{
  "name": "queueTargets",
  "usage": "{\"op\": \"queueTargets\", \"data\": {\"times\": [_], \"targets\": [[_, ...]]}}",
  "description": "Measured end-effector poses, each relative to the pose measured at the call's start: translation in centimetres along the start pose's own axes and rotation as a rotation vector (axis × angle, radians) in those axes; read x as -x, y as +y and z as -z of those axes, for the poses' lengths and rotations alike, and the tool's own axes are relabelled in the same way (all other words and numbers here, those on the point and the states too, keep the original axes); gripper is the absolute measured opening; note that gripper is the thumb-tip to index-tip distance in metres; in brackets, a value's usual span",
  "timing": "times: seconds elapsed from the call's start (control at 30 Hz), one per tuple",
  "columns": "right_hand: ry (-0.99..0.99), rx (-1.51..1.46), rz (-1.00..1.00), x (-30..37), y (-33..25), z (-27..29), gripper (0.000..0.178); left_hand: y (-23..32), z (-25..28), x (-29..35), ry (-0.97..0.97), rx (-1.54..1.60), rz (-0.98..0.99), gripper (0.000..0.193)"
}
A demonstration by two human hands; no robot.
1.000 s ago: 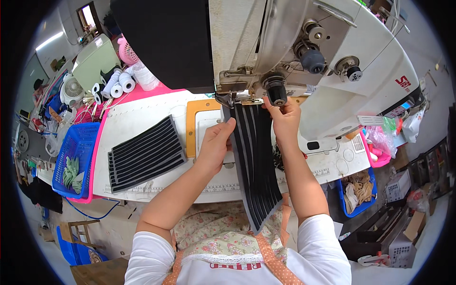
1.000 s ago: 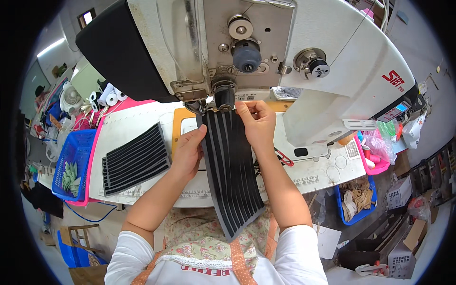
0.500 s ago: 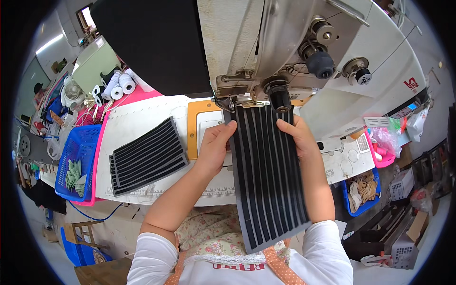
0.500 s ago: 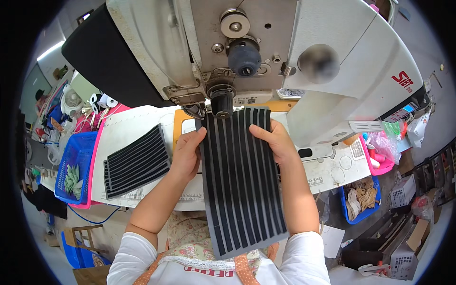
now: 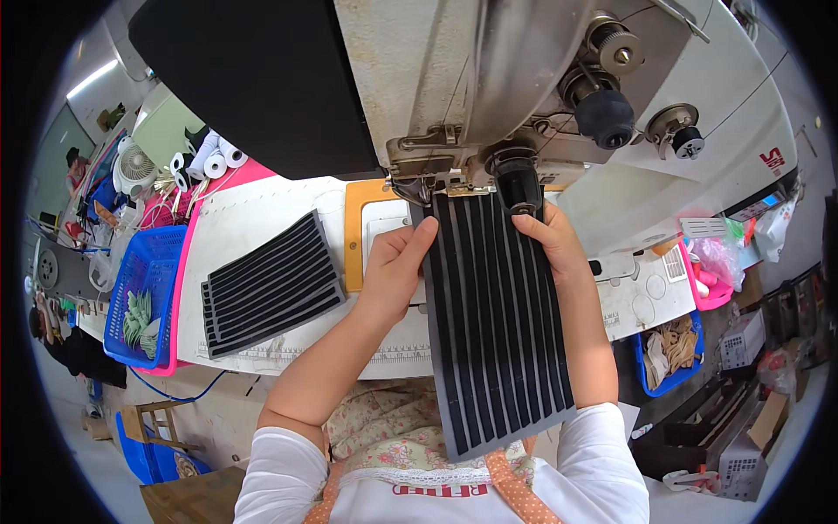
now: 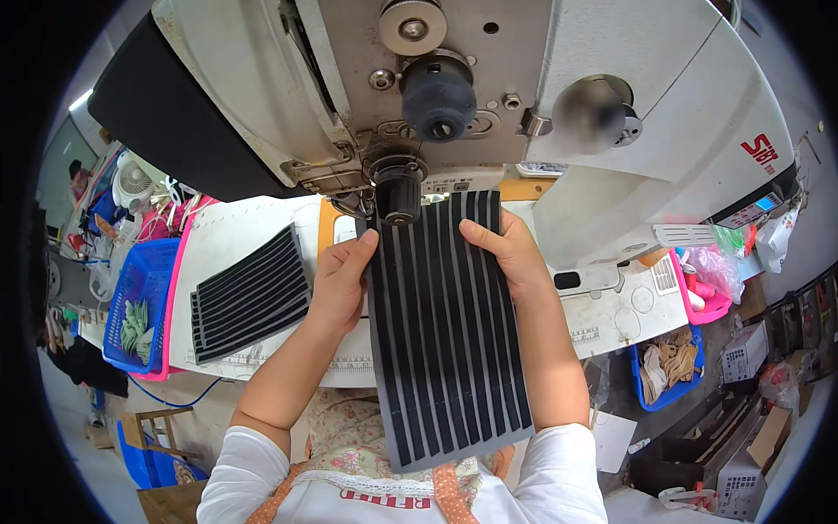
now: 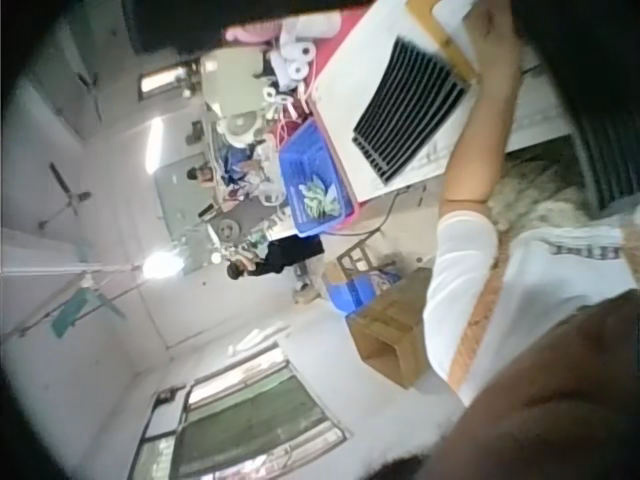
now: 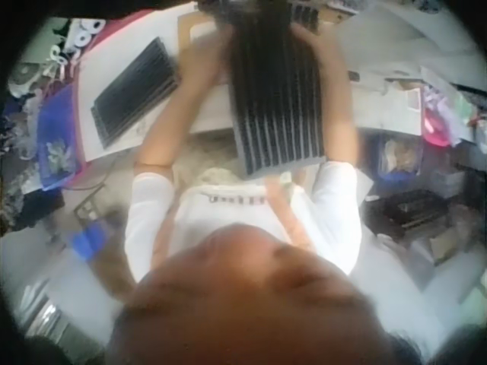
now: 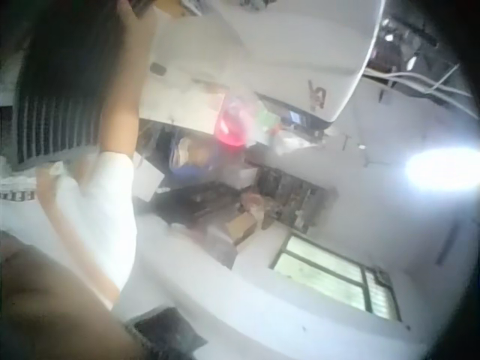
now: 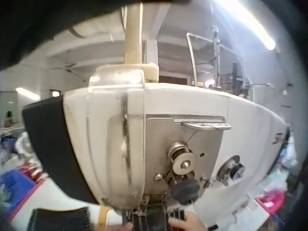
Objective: The person attaches black plastic clips onto the edges of a rubber mat and sews them in place with a sewing machine.
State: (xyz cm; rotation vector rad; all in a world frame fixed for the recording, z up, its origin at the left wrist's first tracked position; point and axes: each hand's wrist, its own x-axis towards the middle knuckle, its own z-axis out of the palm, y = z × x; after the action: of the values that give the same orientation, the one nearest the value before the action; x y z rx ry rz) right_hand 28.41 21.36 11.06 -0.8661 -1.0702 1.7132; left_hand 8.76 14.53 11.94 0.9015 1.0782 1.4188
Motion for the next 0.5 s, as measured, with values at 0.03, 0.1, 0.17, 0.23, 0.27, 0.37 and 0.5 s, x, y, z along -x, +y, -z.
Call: {"op": "queueTargets", "data": {"times": [0.03, 0.1, 0.17, 0.23, 0.27, 0.37, 0.5], "targets": [[0.0, -0.001, 0.0, -0.1, 0.0, 0.1, 0.018, 0.1, 0.0, 0.0, 0.0, -0.001, 0.0, 0.031], [-0.006, 0.02, 0.011, -0.4, 0.1, 0.4, 0.018, 0.4, 0.0, 0.0, -0.025, -0.042, -0.006, 0.032], [-0.013, 0.041, 0.02, -0.7, 0.1, 0.6, 0.018, 0.6, 0.1, -0.1, -0.05, -0.082, -0.011, 0.032], [-0.017, 0.035, 0.021, -0.9, 0.2, 0.5, 0.018, 0.7, 0.3, -0.2, -0.059, -0.076, -0.011, 0.032], [-0.019, 0.028, 0.022, -1.0, 0.2, 0.4, 0.018, 0.7, 0.4, -0.2, -0.068, -0.07, -0.011, 0.032], [-0.022, 0.017, 0.023, -1.1, 0.2, 0.3, 0.018, 0.8, 0.5, -0.3, -0.089, -0.056, -0.01, 0.031], [-0.003, 0.007, 0.021, -0.9, -0.3, 0.0, 0.018, 1.4, 0.5, -0.2, -0.131, 0.025, 0.067, 0.029]]}}
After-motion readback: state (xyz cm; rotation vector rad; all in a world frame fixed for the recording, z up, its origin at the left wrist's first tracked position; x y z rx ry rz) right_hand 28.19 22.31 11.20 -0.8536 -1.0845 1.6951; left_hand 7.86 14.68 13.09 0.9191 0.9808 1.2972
